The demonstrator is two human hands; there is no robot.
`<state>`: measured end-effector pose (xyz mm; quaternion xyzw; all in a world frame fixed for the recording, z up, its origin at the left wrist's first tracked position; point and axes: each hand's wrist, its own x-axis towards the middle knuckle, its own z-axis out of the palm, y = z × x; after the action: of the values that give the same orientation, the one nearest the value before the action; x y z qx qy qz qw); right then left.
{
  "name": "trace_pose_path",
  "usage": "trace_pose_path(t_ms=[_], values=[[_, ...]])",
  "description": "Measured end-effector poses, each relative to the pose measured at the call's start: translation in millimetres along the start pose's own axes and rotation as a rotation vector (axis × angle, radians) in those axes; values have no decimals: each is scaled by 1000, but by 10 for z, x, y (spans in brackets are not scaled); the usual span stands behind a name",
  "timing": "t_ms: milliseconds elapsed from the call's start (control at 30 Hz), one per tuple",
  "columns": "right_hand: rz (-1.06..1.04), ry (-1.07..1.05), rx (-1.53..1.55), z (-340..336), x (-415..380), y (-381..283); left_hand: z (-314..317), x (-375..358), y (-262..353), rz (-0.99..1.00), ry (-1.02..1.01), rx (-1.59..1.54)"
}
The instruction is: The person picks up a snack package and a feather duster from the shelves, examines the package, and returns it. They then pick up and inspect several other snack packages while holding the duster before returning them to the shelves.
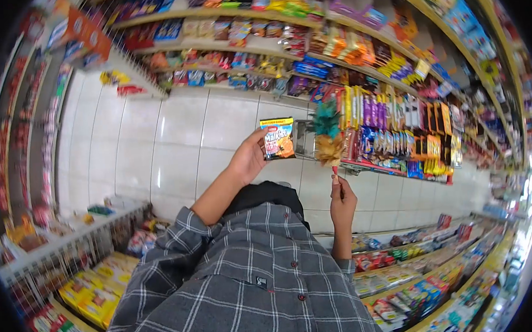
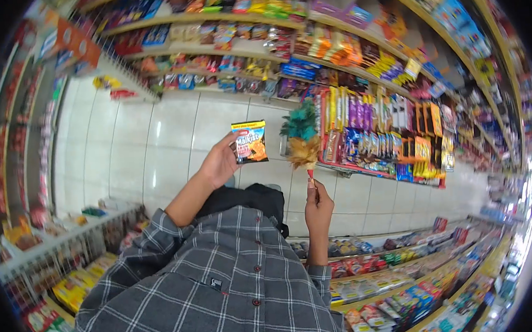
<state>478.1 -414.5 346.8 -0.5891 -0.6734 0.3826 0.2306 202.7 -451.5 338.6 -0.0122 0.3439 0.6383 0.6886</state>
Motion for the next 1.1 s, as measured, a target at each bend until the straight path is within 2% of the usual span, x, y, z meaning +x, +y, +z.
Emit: trace_pose_path(t_ms=[67, 100, 133, 200, 300, 400, 433, 500, 533, 567, 667, 700, 800, 833, 933, 967, 1067, 1100], values=[[-101, -28, 77, 153, -87, -299, -175, -120, 120, 50, 60, -19], [-188, -119, 25, 249, -161, -295, -255, -171, 141, 69, 41, -64], [-169, -274, -64, 281, -228, -492, -380, -191, 140, 48, 13, -118], [-267, -286, -167, 452, -205, -474, -523, -244, 83, 64, 45, -191], [-95, -145, -73, 471, 81, -61, -442, -313, 198, 90, 71, -220], [81, -107, 30, 379, 48, -425, -578, -156, 9, 209, 60, -288], [32, -137, 39, 430, -50, -631, -581, -128, -26, 216, 61, -328], [-175, -285, -220, 466, -172, -732, -579, -66, -95, 227, 54, -400], [-278, -358, -346, 465, -190, -760, -520, -151, -79, 176, 119, -469], [-258, -359, -426, 474, -156, -724, -525, -107, -135, 155, 88, -495], [48, -183, -270, 404, 114, -535, -524, -33, -163, 133, 19, -493], [244, -124, -132, 416, 179, -615, -523, 18, -222, 129, 41, -473], [280, -141, 150, 583, 188, -965, -460, 52, -301, 205, 27, -304], [283, -162, 168, 716, 147, -1147, -438, 45, -311, 101, -36, -284], [266, -277, 294, 872, 132, -1236, -329, -2, -389, 115, -118, -113], [272, -239, 283, 895, 155, -1210, -346, -84, -298, 143, -117, -19], [220, -141, 145, 940, 234, -1140, -257, 220, -767, 477, 244, 59], [214, -94, 134, 969, 243, -1129, -307, 178, -706, 413, 132, -10]])
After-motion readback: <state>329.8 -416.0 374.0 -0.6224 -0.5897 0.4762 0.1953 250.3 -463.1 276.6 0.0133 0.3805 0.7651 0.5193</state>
